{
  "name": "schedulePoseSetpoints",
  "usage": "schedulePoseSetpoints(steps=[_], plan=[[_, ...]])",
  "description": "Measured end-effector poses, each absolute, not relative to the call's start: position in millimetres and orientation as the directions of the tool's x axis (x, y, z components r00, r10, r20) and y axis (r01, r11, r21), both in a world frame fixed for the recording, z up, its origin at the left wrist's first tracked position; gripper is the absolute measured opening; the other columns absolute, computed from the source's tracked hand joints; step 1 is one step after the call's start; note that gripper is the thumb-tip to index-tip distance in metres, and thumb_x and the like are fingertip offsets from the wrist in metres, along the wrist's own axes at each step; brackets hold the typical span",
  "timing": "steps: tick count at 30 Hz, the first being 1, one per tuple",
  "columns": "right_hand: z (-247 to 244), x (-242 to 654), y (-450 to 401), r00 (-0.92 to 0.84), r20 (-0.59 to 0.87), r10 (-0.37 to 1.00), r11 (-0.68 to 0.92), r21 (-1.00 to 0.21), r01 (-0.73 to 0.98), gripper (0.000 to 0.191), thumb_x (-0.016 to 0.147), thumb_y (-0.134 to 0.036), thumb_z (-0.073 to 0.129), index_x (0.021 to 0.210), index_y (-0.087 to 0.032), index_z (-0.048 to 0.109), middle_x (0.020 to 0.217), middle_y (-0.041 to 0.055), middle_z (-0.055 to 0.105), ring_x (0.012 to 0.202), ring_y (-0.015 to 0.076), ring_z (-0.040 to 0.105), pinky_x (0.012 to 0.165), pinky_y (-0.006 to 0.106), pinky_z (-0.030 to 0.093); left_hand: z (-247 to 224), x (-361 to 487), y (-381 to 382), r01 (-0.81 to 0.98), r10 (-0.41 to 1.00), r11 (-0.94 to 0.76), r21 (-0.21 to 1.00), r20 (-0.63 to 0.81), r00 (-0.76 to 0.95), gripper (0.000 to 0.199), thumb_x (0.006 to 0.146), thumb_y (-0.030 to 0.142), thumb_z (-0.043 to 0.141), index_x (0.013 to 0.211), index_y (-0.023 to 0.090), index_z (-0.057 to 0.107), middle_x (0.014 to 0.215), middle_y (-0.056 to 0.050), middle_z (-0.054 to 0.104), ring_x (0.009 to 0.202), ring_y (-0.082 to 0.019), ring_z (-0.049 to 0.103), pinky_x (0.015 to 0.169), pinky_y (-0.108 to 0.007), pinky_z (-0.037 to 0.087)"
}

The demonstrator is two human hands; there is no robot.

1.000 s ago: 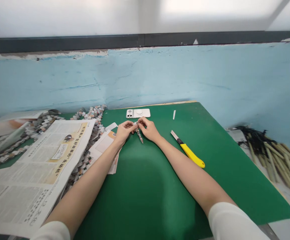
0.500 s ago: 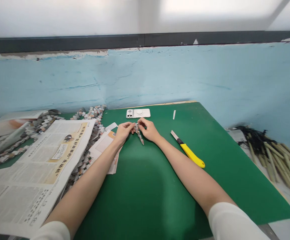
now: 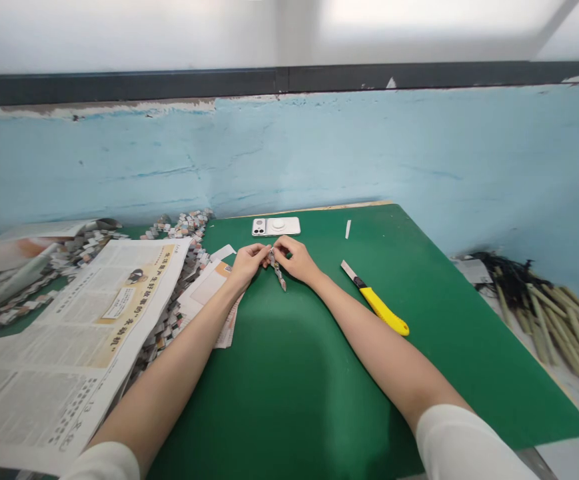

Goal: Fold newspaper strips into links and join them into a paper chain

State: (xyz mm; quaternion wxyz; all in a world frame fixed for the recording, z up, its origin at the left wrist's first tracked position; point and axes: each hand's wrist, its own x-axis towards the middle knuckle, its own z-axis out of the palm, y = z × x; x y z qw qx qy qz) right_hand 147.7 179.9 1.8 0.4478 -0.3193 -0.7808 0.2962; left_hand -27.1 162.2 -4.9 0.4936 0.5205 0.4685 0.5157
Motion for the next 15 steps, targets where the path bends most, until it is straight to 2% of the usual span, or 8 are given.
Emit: schedulePoseSetpoints(steps=[15], plan=[[2.5, 148.3, 177.5, -0.435, 0.526, 0.731, 0.646, -0.739, 0.193, 0.024, 0.1, -0.038, 0.055, 0.082, -0.022, 0.056, 0.082, 0.0027, 0.06, 0.075, 0.0177, 0.056, 0.072, 0.032, 0.047, -10.4, -29.3, 164.6, -0.065, 0.996, -0.072, 0.995, 0.075, 0.057, 0.046, 0.083, 0.06, 0.074, 0.067, 0.017, 0.065, 0.057, 0.0, 0.057, 0.052, -0.011, 0.046, 0.053, -0.026, 0.033]])
